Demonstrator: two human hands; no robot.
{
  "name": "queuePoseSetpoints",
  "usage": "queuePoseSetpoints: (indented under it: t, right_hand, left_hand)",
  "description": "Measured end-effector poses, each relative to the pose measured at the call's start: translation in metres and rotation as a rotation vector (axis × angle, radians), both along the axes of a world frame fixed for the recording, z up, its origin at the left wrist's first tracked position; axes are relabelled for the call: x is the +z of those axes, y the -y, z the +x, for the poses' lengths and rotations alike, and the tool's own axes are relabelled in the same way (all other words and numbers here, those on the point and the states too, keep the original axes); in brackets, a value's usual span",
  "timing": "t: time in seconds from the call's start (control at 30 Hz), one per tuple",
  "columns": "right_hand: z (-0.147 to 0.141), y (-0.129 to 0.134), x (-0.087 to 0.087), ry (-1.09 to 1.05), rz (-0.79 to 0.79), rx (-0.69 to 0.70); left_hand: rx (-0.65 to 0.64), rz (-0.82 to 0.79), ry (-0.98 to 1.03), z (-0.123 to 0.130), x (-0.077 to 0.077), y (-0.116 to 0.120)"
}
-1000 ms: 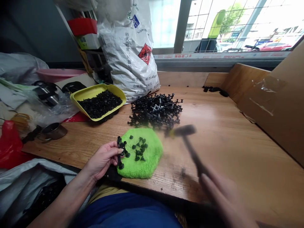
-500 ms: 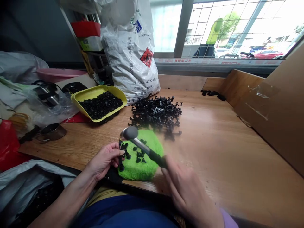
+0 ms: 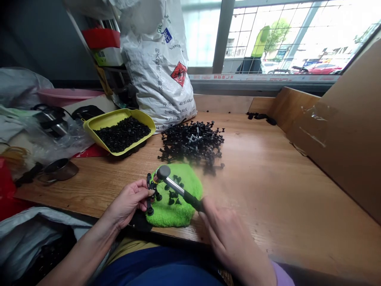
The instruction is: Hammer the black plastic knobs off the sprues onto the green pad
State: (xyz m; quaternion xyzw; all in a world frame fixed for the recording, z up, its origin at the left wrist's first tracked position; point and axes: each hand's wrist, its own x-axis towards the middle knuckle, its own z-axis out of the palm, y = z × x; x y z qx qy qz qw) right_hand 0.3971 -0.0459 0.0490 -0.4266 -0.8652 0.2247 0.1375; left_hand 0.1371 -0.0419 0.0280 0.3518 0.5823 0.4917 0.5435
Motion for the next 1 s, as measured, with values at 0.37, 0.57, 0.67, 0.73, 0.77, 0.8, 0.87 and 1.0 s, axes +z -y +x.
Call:
queuePoseSetpoints:
  t: [0.37,0.57,0.67,0.73,0.77,0.8,0.87,1.0]
  right_hand:
    - [0.012,0.000,-0.012,-0.166,-0.044,-0.097]
    - [0.024,0.002,-0.023,-0.249,-0.119,-0.143]
    - [0.025,0.004,-0.026,-0.255,-0.140,-0.140]
    - [0.026,0.004,-0.027,-0.256,-0.150,-0.145]
    - [0.026,0.005,-0.027,-0.255,-0.151,-0.148]
    - [0.026,0.004,-0.027,-0.253,-0.153,-0.151]
    - [0.026,0.004,-0.027,-0.250,-0.160,-0.153]
    - [0.026,0.002,-0.028,-0.250,-0.189,-0.137]
  left_hand:
    - [-0.123,0.039,-0.055,-0.006,0.002,-0.001]
    - [-0.251,0.065,-0.103,-0.007,0.006,-0.006]
    - [-0.285,0.047,-0.112,-0.008,0.008,-0.007]
    - [-0.295,0.033,-0.119,-0.008,0.008,-0.009]
    - [-0.296,0.026,-0.122,-0.008,0.008,-0.009]
    - [-0.294,0.019,-0.124,-0.008,0.007,-0.010]
    - [-0.290,0.009,-0.127,-0.008,0.007,-0.011]
    - [-0.282,-0.009,-0.144,-0.007,0.008,-0.013]
